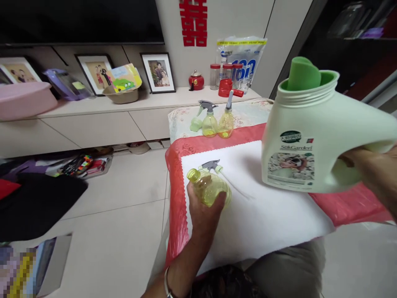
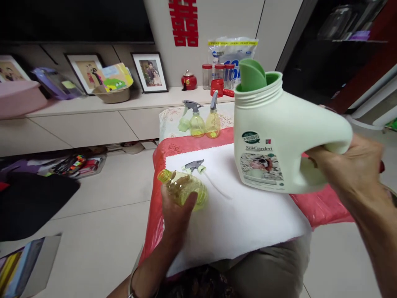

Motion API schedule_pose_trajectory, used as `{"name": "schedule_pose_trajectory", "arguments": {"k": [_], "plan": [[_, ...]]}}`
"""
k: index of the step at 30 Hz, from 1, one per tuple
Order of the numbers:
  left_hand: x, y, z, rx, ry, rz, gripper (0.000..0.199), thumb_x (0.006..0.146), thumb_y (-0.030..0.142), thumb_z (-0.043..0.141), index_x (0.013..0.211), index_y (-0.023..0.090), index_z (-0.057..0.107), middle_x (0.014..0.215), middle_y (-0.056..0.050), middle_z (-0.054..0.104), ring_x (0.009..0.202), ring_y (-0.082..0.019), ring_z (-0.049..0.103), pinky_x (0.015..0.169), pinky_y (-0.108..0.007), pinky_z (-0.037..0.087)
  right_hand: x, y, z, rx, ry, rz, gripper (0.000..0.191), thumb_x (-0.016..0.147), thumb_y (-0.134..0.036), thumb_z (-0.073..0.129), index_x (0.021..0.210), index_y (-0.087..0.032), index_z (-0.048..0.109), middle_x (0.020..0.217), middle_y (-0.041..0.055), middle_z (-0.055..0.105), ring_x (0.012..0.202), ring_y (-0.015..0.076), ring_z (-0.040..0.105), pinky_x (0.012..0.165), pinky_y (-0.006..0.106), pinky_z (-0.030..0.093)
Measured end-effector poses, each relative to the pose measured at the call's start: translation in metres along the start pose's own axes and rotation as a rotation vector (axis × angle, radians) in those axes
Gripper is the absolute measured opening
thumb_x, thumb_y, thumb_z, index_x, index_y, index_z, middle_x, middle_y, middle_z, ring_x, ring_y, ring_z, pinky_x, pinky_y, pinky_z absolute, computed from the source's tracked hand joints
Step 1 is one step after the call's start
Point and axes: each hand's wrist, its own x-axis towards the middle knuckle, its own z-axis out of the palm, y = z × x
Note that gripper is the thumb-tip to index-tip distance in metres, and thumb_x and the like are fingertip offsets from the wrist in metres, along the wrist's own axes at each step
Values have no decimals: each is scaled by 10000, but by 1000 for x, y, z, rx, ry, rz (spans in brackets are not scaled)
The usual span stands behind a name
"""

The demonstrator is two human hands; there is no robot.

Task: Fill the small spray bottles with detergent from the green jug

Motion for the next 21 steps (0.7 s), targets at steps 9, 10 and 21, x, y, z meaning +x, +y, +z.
{"name": "schedule_pose_trajectory", "arguments": {"k": [9,10,21], "plan": [[2,2,3,-109,-2,-55,706,800,521,705,1373,229,412,1234,-117,643,1139,-262,634,943,-405,525,-8,44,65,221,126,87,235,573,-297,685,650,-110,565,622,20,510,498,91,447,409,180,341],[2,1,4,-109,-2,-46,720,797,528,704,1376,224,404,1233,-123,643,1145,-265,631,945,-408,522,-7,49,71,229,125,87,227,584,-289,683,650,-107,564,617,20,508,501,89,446,418,178,340],[-4,0,10,236,-74,61,763,651,395,817,1303,225,460,1243,-123,619,1139,-314,624,975,-495,504,-7,78,123,215,112,26,199,700,-291,626,780,-112,590,704,-15,526,619,82,465,579,160,381]]}}
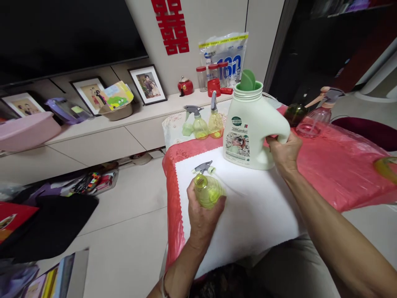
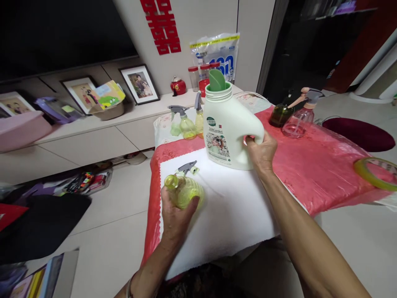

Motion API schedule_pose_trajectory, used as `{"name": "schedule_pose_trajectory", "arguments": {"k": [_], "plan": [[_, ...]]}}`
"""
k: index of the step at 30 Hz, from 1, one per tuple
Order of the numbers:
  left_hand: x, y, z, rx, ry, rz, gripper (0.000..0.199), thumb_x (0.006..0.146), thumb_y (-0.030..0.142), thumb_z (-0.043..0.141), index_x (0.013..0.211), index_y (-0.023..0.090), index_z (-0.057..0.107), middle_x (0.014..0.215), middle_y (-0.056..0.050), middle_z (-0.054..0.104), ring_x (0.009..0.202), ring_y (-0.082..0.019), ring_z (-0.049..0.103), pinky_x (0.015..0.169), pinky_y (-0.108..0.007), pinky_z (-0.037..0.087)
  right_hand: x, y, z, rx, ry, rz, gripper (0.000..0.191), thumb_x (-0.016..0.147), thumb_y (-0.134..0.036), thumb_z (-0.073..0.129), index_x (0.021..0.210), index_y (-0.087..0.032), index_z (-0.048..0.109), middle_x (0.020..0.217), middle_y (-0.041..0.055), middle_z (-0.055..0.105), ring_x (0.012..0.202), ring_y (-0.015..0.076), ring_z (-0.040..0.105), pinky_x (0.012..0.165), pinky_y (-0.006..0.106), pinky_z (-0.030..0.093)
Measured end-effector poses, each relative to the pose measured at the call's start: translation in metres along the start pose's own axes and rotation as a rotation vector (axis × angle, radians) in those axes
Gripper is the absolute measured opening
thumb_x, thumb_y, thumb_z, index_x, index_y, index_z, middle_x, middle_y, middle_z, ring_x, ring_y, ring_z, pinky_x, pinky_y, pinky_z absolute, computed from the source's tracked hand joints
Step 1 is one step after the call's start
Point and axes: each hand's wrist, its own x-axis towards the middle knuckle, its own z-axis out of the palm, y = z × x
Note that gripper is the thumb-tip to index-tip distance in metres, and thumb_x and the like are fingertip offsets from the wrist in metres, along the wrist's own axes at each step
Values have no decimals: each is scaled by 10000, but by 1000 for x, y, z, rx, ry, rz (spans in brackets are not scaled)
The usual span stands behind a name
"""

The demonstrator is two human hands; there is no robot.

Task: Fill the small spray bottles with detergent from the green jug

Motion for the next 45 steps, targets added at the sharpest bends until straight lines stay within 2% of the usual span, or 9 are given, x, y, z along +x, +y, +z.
{"name": "schedule_pose_trajectory", "arguments": {"k": [4,13,17,19,21,23,28,36,45], "plan": [[-2,4,3,33,-62,62,834,622,322,819,1358,236,435,1337,-122,576,1233,-322,575,1040,-506,465,-2,2,-1,-24,-43,20,237,702,-322,609,798,-105,616,711,-8,551,620,90,481,592,168,399],[1,6,0,45,-152,0,763,614,320,816,1291,206,483,1207,-112,633,1124,-323,625,955,-480,520,-11,4,-25,-129,-175,65,469,670,-403,667,1064,-151,708,912,43,642,779,164,601,668,229,467],[0,7,-2,32,-165,-12,770,622,339,808,1303,207,473,1248,-114,614,1142,-319,613,960,-473,510,-41,-4,-53,-159,-81,13,668,703,-475,673,1300,-181,619,1242,95,554,1067,251,580,888,385,500],[-1,5,-2,14,-172,-13,776,628,363,810,1307,205,472,1232,-116,621,1127,-323,619,948,-475,514,-65,-10,-63,-152,-25,-15,676,787,-517,629,1360,-164,560,1287,108,517,1137,260,548,933,420,487],[-1,2,-3,-7,-185,-8,791,633,413,813,1313,198,471,1227,-127,624,1127,-335,619,947,-486,509,-92,-16,-66,-148,-99,-63,562,854,-538,589,1272,-164,602,1221,89,556,1060,236,578,893,403,499],[-1,-2,-4,-43,-185,2,824,633,491,809,1318,188,467,1246,-143,618,1141,-349,612,957,-501,497,-117,-21,-62,-151,-305,-130,439,889,-537,566,1136,-186,657,1099,51,606,932,194,599,826,356,502],[0,-11,-6,-128,-201,28,879,663,653,741,1344,182,445,1336,-166,570,1238,-364,555,1031,-517,442,-156,-25,-38,-213,-560,-235,374,929,-458,501,1113,-176,665,1047,58,603,978,203,532,855,347,414],[-2,-15,-10,-232,-209,49,833,730,656,698,1367,181,447,1406,-175,522,1298,-369,507,1059,-501,418,-171,-16,-27,-281,-655,-221,472,1032,-447,326,801,-190,648,783,31,568,794,177,463,745,306,236],[8,0,-31,-317,-150,-172,652,839,640,599,1288,171,536,1301,-173,628,1226,-316,596,1006,-457,486,-166,-15,-36,-146,-551,-150,596,1058,-573,297,778,-167,632,798,5,580,774,125,520,734,246,332]]}}
